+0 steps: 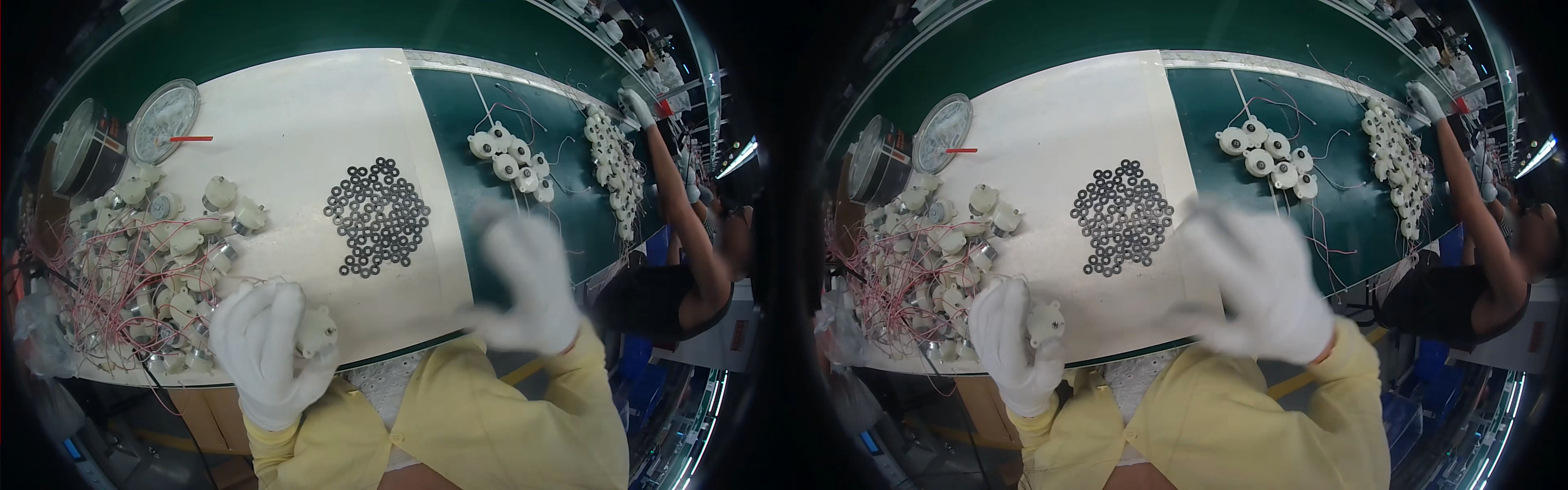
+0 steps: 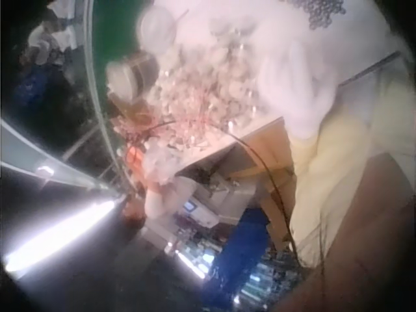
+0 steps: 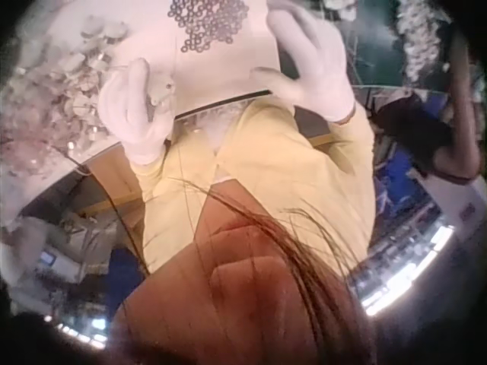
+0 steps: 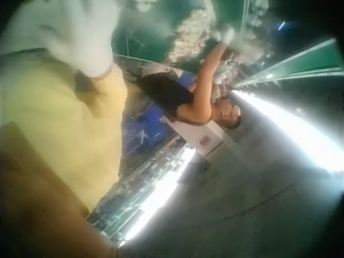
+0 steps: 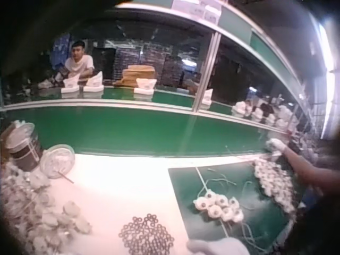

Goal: The person assembles small white cylindrical electronic components by hand. They pick up a component, insert a small black washer into its central hole, and place the finished unit on the right side of the table. The process is repeated continuously with a pile of washers and components on the workbench.

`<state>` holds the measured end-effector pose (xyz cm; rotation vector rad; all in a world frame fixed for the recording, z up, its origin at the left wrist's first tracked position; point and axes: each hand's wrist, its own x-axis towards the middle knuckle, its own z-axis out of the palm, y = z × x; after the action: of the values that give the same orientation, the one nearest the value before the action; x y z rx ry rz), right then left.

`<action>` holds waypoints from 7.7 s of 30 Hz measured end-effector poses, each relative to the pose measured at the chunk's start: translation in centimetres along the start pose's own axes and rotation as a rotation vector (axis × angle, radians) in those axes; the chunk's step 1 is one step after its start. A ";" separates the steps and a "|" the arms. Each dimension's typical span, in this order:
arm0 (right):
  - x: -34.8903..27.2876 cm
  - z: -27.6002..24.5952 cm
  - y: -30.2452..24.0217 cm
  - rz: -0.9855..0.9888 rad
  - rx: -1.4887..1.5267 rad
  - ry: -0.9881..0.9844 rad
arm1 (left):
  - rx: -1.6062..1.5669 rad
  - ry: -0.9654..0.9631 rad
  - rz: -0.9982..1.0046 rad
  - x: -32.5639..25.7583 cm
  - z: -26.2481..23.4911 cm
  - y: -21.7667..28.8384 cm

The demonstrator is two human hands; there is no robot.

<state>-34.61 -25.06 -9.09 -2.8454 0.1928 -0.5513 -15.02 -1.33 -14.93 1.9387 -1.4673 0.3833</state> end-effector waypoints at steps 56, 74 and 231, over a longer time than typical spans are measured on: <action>0.1 3.6 2.3 0.376 0.669 -0.207 | 0.088 -0.173 -0.084 -1.1 1.9 0.8; 3.6 1.7 -0.1 -0.038 -0.088 -0.539 | -0.050 -0.219 -0.174 -0.4 0.2 0.9; -4.4 0.1 3.4 0.516 -0.415 -0.134 | 0.185 -0.109 -0.154 -0.6 2.2 0.5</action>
<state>-38.91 -27.56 -11.59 -3.0122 1.0890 -0.2268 -16.06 -2.42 -16.70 2.2350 -1.3796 0.3593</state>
